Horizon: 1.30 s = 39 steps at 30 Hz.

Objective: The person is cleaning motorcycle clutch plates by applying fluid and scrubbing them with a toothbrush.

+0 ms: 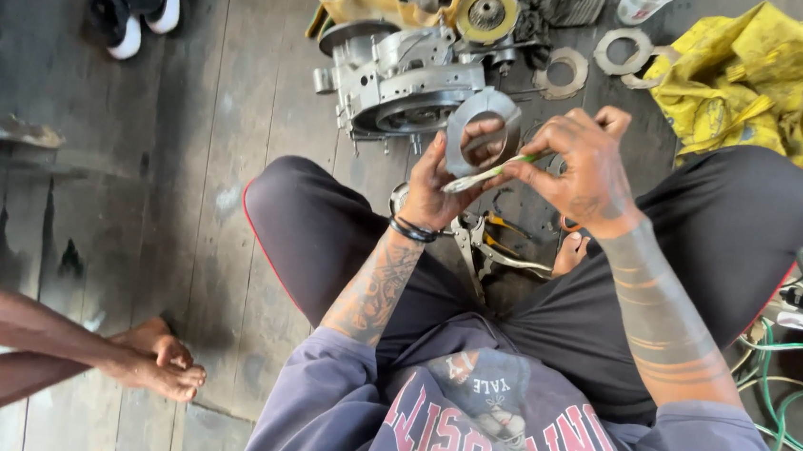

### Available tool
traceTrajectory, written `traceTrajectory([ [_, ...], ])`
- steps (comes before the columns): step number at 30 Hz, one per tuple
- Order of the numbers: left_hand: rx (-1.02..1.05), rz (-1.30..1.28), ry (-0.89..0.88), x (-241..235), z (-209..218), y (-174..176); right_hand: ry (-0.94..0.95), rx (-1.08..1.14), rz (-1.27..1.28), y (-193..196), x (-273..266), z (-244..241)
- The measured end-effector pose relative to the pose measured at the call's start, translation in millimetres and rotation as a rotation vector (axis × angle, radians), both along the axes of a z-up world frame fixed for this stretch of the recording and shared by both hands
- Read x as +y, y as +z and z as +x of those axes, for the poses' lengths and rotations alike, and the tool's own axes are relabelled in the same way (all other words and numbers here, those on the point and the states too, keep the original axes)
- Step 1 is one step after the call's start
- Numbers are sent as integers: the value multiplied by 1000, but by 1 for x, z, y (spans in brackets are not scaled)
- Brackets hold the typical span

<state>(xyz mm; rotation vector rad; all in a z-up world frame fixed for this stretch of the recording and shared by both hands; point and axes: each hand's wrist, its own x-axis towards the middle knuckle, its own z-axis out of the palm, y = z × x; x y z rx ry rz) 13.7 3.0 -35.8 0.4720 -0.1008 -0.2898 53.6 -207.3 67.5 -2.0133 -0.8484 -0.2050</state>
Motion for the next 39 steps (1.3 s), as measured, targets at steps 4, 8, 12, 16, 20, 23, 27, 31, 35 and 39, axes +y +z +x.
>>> traceTrajectory([
  [4, -14, -55, 59, 12, -7, 25, -59, -117, -220, -14, -23, 3],
  [8, -92, -43, 124, 39, -6, 31, -142, -54, -223, -21, -58, 12],
  [12, -170, 33, 191, 63, -24, 23, -165, -95, -211, -30, -76, 9],
  [16, -47, 263, 261, 80, -43, 7, -121, -22, -156, -35, -79, 1],
  [20, 92, 675, 271, 83, -62, -17, -102, 5, -231, -44, -83, -7],
  [23, 40, 1483, 221, 72, -69, 13, -91, 44, -240, -55, -86, -7],
  [27, 33, 1783, 77, 80, -79, -65, -68, 49, -250, -57, -78, 1],
  [31, 150, 2000, -51, 108, -90, -149, -40, -4, -268, -60, -65, 12],
  [35, 168, 2174, -28, 121, -91, -178, -54, -46, -344, -53, -52, 18],
  [39, 103, 2295, -52, 118, -76, -201, -70, -104, -357, -52, -43, 22],
])
